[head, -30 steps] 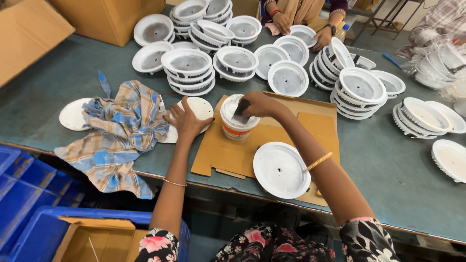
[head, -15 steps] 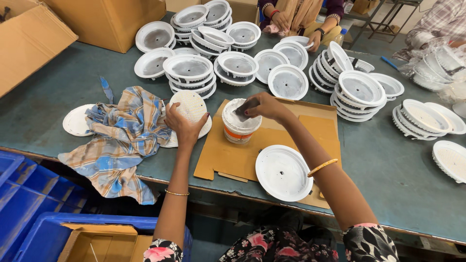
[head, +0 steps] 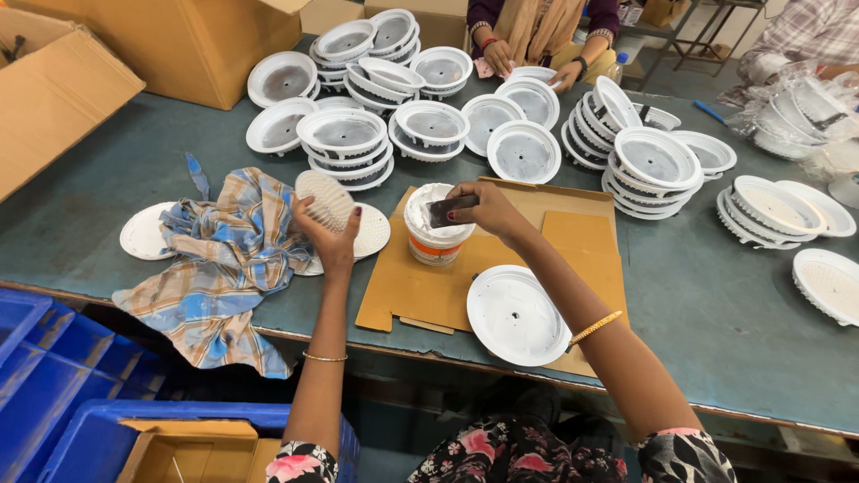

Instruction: The person repeatedly scoops white paste from a container and spreads it onto the inner surface of white circular plastic parts using a small rectangular tool. The person handles the parts one at a time, applying the paste and setting them aside on the table.

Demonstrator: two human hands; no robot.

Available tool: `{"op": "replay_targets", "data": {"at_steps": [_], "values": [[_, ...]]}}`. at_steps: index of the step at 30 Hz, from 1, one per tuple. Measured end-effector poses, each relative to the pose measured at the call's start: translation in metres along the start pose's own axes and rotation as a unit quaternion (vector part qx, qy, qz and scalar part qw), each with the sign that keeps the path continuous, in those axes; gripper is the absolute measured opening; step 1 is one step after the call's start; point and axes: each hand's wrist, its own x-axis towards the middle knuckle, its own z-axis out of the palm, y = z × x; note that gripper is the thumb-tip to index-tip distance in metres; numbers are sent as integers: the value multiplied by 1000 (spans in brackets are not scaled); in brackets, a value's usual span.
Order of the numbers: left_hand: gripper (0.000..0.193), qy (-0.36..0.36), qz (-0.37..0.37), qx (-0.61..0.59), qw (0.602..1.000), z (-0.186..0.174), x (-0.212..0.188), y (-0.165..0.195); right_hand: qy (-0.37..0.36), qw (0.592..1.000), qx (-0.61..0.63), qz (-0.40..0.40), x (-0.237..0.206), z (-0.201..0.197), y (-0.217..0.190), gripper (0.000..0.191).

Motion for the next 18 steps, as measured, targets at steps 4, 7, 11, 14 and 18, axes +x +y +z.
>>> {"op": "replay_targets", "data": {"at_steps": [4,7,11,14,18], "values": [[81,23,-90,-264,960,-3,-16,5,-1,987,158,36,-7,-10,13,27],[79,17,-217,-534,817,-6,-41,23,-43,958,284,18,-21,-15,11,23],[79,12,-368,-644,670,-6,-75,64,9,945,327,23,-51,-10,-6,32],[84,-70,-401,-691,598,2,-92,92,59,935,350,-23,-79,8,-15,37],[81,-45,-453,-687,566,17,-119,113,177,936,287,-97,-116,59,-16,40]]}}
